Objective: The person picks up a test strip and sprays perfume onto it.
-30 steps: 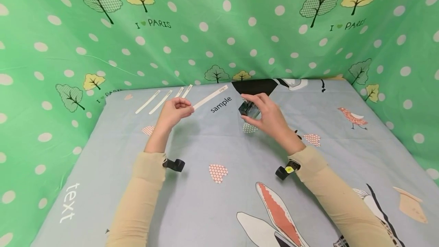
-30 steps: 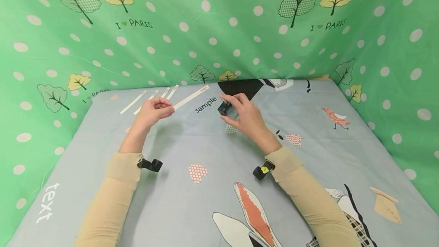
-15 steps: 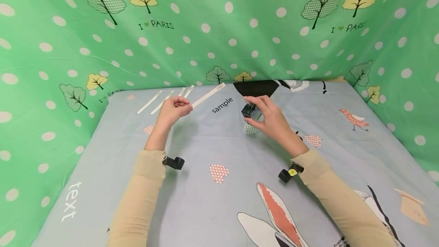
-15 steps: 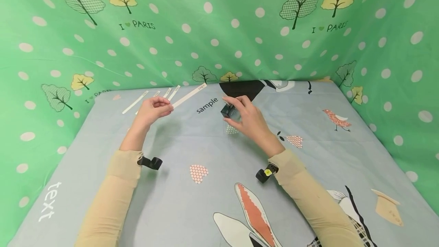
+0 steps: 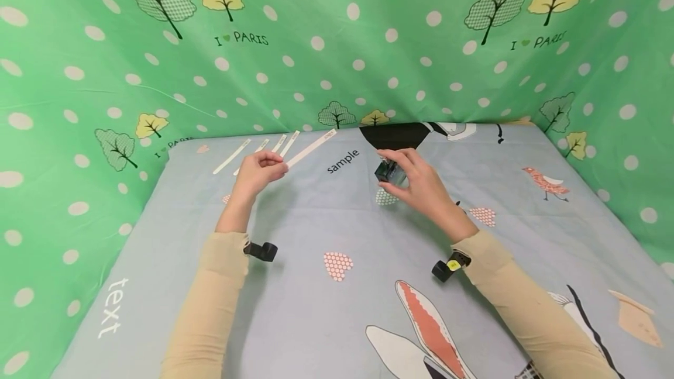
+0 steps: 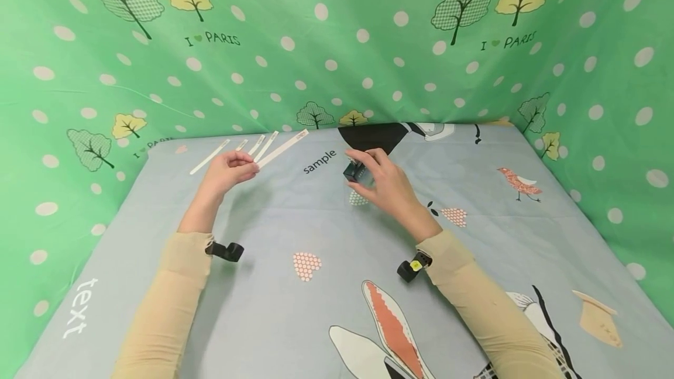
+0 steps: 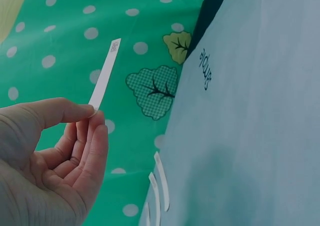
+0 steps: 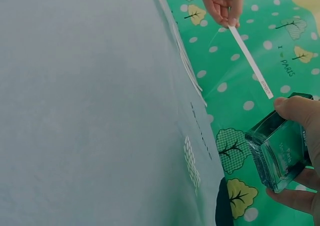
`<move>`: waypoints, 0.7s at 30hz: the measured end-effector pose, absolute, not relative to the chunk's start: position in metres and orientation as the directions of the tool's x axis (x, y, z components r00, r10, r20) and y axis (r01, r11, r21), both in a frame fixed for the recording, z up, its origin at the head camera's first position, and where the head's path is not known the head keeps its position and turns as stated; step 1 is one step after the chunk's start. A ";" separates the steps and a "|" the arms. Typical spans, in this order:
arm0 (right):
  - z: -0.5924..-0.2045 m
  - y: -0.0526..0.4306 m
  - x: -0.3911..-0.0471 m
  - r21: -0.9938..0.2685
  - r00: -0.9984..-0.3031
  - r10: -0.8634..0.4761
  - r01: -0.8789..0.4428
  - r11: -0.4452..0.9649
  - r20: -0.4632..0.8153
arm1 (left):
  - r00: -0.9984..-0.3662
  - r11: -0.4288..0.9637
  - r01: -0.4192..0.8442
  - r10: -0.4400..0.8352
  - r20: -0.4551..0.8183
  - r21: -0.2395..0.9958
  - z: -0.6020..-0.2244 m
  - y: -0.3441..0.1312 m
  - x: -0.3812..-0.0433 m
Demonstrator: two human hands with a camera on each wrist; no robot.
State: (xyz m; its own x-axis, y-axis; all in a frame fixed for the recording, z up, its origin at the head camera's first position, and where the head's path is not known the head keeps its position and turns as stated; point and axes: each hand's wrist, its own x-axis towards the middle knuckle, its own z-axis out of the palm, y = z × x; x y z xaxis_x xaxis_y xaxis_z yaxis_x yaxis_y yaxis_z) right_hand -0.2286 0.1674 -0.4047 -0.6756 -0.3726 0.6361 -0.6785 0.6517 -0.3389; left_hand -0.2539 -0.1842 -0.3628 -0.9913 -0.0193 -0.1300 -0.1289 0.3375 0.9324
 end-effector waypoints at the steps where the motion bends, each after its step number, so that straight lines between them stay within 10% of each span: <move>1: -0.405 0.168 -0.229 -0.339 -0.675 -0.372 -0.678 0.652 0.637 | -0.991 0.332 -0.135 -0.021 -0.135 0.934 -0.362 -0.185 -0.254; 21: -0.410 0.172 -0.230 -0.331 -0.669 -0.378 -0.684 0.650 0.640 | -0.980 0.313 -0.199 -0.069 -0.187 0.929 -0.376 -0.200 -0.258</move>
